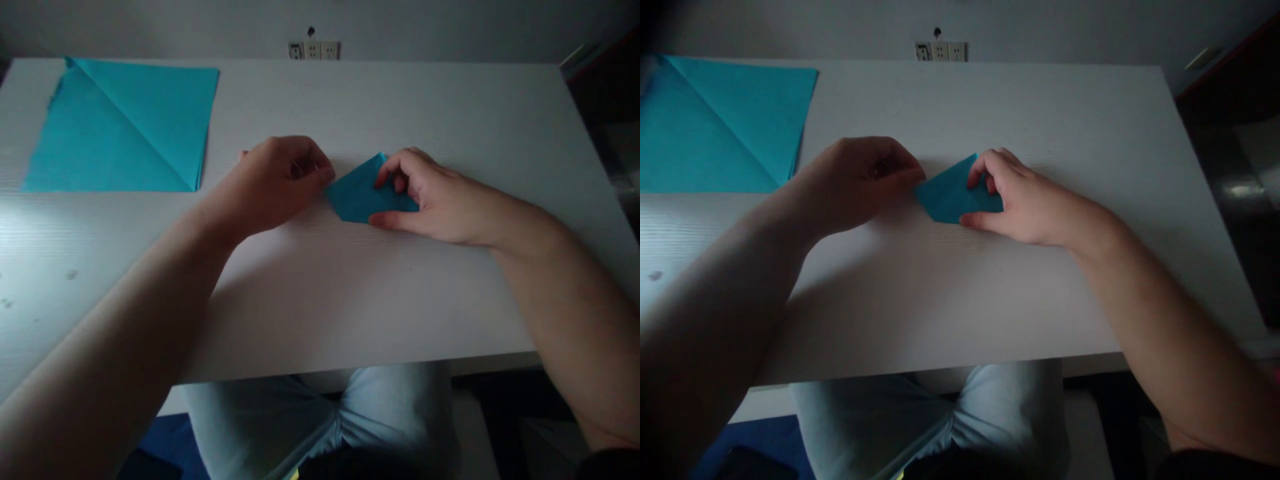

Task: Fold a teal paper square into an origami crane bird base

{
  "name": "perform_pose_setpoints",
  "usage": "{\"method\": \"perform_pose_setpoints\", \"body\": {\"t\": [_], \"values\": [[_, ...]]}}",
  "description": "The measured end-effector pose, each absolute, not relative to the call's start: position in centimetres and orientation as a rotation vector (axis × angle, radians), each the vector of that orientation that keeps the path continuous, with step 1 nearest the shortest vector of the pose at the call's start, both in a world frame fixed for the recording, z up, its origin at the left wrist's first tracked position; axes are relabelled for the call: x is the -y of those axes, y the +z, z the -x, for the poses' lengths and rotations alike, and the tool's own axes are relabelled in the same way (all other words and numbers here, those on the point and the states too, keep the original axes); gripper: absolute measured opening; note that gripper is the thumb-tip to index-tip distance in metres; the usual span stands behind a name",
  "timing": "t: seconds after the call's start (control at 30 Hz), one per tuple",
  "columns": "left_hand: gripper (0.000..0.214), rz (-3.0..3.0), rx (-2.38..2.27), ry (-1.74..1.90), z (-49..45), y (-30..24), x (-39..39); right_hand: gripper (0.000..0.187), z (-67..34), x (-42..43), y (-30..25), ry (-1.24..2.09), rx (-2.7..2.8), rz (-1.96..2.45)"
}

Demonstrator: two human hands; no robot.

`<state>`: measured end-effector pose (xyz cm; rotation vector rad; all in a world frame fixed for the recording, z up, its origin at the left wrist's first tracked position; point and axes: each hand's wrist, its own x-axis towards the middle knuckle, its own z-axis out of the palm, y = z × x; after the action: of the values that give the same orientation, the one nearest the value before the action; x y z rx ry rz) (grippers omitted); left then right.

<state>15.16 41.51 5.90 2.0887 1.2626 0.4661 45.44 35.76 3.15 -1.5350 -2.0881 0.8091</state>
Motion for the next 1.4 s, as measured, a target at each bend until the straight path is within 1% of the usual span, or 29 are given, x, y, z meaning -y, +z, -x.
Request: {"method": "perform_pose_setpoints", "body": {"t": [0.07,0.1,0.23,0.33,0.4,0.5,0.57,0.7,0.73,0.8,0.87,0.93,0.97,1.0,1.2,1.23,1.3,1.33,1.4], "values": [[0.016,-2.122,-1.255,0.501,-15.4,6.2,-41.1,0.063,-45.3,-35.7,3.3,0.825,2.060,1.537],[0.018,-2.179,-1.243,0.489,-15.7,6.3,-40.7,0.059,-45.2,-35.7,3.4,0.855,2.039,1.536],[0.017,-2.490,-1.134,0.408,-16.8,6.3,-39.0,0.030,-45.3,-35.8,4.0,1.049,1.901,1.543],[0.030,-2.565,-1.051,0.385,-16.8,5.5,-38.8,0.020,-45.7,-36.0,4.6,1.139,1.835,1.516],[0.028,-2.610,-0.938,0.419,-16.4,5.0,-39.1,0.016,-45.9,-36.1,4.9,1.161,1.836,1.491],[0.016,-2.653,-0.722,0.440,-15.7,4.8,-39.6,0.018,-46.0,-36.2,5.2,1.194,1.852,1.474],[0.014,-2.642,-0.618,0.423,-15.5,4.8,-39.7,0.021,-45.9,-36.2,5.2,1.228,1.846,1.467],[0.029,-2.601,-0.587,0.415,-15.8,4.8,-39.2,0.023,-45.8,-36.1,5.0,1.204,1.866,1.480],[0.032,-2.600,-0.605,0.415,-16.1,4.7,-38.9,0.023,-45.8,-36.1,5.0,1.175,1.885,1.492],[0.031,-2.608,-0.663,0.434,-16.6,4.6,-38.3,0.022,-45.9,-36.1,4.8,1.090,1.922,1.507],[0.024,-2.617,-0.723,0.446,-17.0,4.4,-37.7,0.022,-46.0,-36.3,4.5,0.946,1.949,1.502],[0.018,-2.618,-0.754,0.441,-17.2,4.1,-37.6,0.027,-46.2,-36.5,4.1,0.761,1.952,1.492],[0.022,-2.616,-0.763,0.428,-17.1,4.0,-37.6,0.031,-46.3,-36.6,3.9,0.686,1.943,1.493],[0.032,-2.616,-0.775,0.419,-16.9,3.8,-37.9,0.035,-46.5,-36.7,3.7,0.641,1.925,1.499],[0.116,-2.607,-0.947,0.526,-14.4,2.9,-40.5,0.051,-47.4,-37.4,2.4,0.730,1.758,1.552],[0.126,-2.595,-0.974,0.550,-13.9,2.8,-41.0,0.054,-47.5,-37.6,2.3,0.743,1.735,1.553],[0.136,-2.569,-1.006,0.577,-13.3,2.5,-41.8,0.056,-47.7,-37.9,2.3,0.778,1.713,1.535],[0.135,-2.558,-1.011,0.577,-13.0,2.4,-42.1,0.056,-47.7,-37.9,2.5,0.797,1.713,1.516],[0.126,-2.536,-1.011,0.553,-12.8,2.4,-42.7,0.052,-47.6,-37.9,2.8,0.827,1.723,1.469]]}}
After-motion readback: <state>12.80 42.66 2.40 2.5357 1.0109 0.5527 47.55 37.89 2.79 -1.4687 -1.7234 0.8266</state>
